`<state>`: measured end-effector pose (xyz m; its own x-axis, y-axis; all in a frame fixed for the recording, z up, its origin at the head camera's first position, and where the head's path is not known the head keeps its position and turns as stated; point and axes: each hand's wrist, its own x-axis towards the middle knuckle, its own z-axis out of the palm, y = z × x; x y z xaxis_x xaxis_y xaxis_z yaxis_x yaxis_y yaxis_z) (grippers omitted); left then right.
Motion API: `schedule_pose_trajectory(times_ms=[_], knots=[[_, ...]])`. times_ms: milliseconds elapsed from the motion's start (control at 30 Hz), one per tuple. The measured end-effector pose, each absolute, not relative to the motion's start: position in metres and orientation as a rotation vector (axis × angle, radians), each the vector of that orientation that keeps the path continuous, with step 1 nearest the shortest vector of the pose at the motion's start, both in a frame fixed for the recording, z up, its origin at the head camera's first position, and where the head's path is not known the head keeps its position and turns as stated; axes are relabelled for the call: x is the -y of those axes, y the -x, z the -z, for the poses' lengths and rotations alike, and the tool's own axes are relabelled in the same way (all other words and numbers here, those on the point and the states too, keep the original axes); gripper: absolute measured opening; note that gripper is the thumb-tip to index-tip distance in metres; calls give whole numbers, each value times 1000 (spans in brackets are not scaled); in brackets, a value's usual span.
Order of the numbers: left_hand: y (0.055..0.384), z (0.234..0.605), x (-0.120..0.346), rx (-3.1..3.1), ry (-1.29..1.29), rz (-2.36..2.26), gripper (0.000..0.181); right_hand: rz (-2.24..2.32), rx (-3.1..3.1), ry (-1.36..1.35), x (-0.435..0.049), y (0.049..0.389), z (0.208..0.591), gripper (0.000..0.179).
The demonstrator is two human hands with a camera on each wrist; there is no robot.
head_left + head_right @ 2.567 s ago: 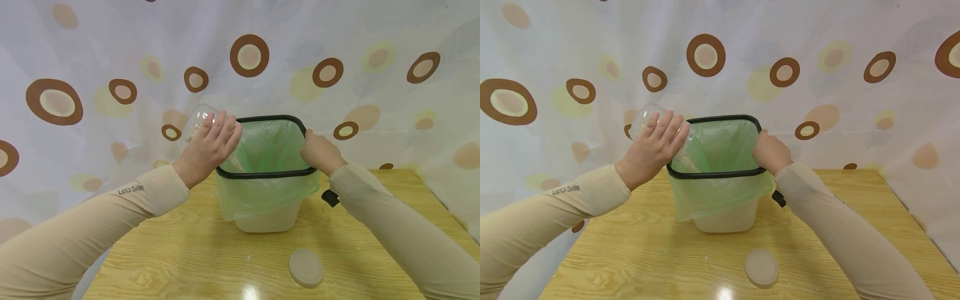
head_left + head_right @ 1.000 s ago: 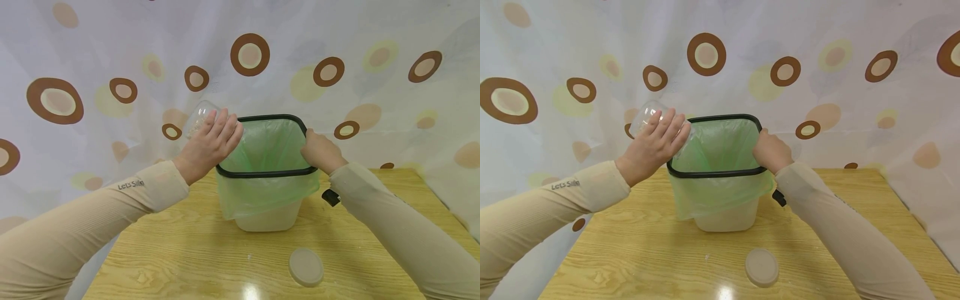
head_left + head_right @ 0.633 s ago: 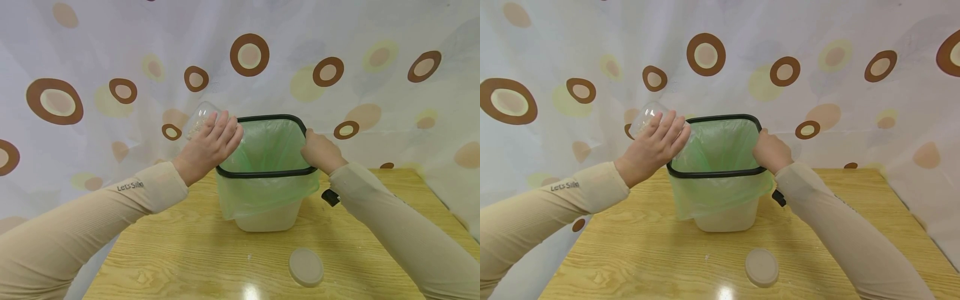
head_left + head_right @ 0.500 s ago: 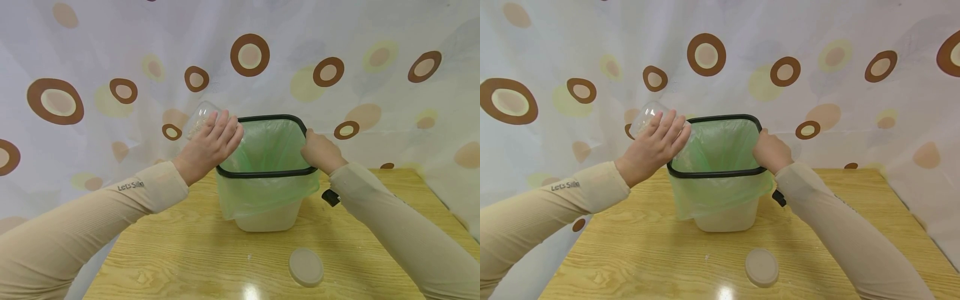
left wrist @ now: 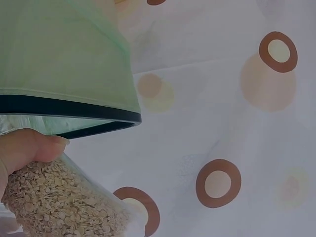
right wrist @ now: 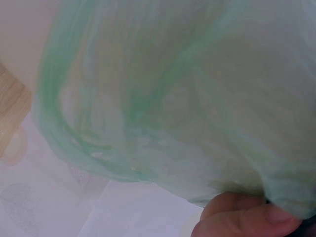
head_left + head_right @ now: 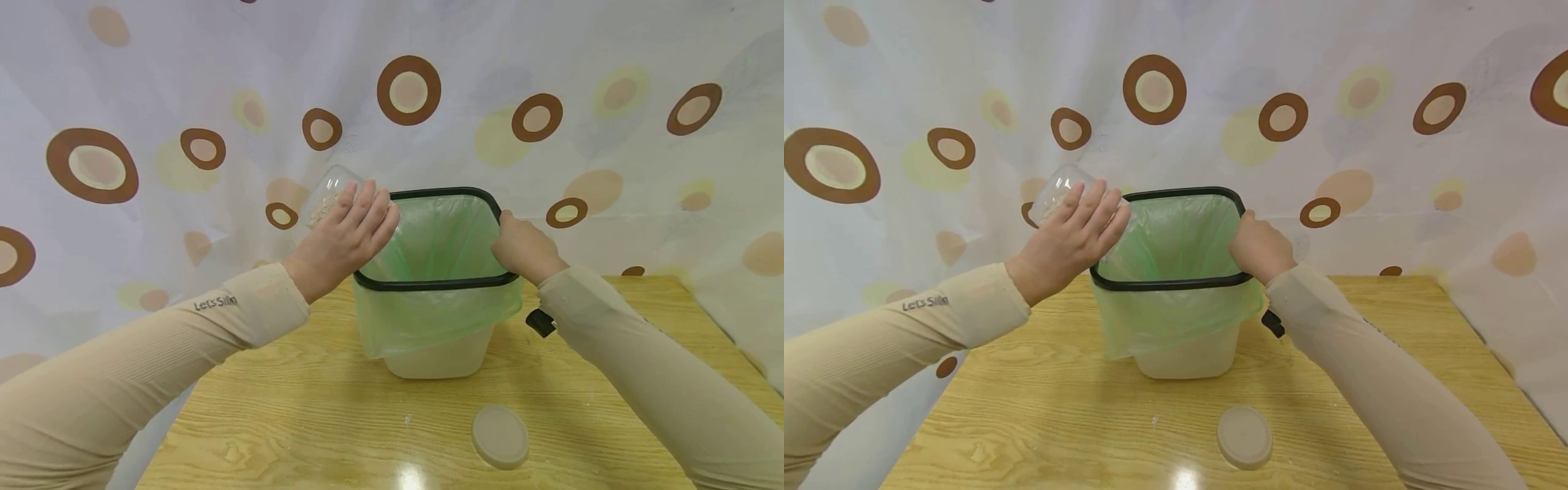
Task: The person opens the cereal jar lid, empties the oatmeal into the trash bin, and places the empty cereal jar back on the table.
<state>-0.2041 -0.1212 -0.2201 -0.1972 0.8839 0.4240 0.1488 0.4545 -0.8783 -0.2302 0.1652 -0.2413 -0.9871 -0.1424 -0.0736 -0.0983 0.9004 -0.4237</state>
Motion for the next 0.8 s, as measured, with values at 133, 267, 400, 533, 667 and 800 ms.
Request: schedule_pose_trajectory(times_ms=[133, 267, 400, 533, 667, 800], knots=[[205, 221, 121, 1648, 916, -866, 39, 653, -2960, 188, -166, 230, 241, 64], [204, 221, 120, 1657, 929, -868, 42, 655, -2958, 190, -166, 231, 241, 63], [204, 221, 120, 1662, 944, -873, 44, 657, -2961, 199, -166, 230, 241, 63], [204, 222, 120, 1663, 946, -896, 44, 661, -2959, 207, -166, 230, 242, 63], [203, 222, 120, 1665, 945, -924, 45, 664, -2962, 203, -166, 229, 241, 62], [203, 222, 119, 1665, 950, -919, 44, 666, -2963, 197, -166, 229, 241, 62]])
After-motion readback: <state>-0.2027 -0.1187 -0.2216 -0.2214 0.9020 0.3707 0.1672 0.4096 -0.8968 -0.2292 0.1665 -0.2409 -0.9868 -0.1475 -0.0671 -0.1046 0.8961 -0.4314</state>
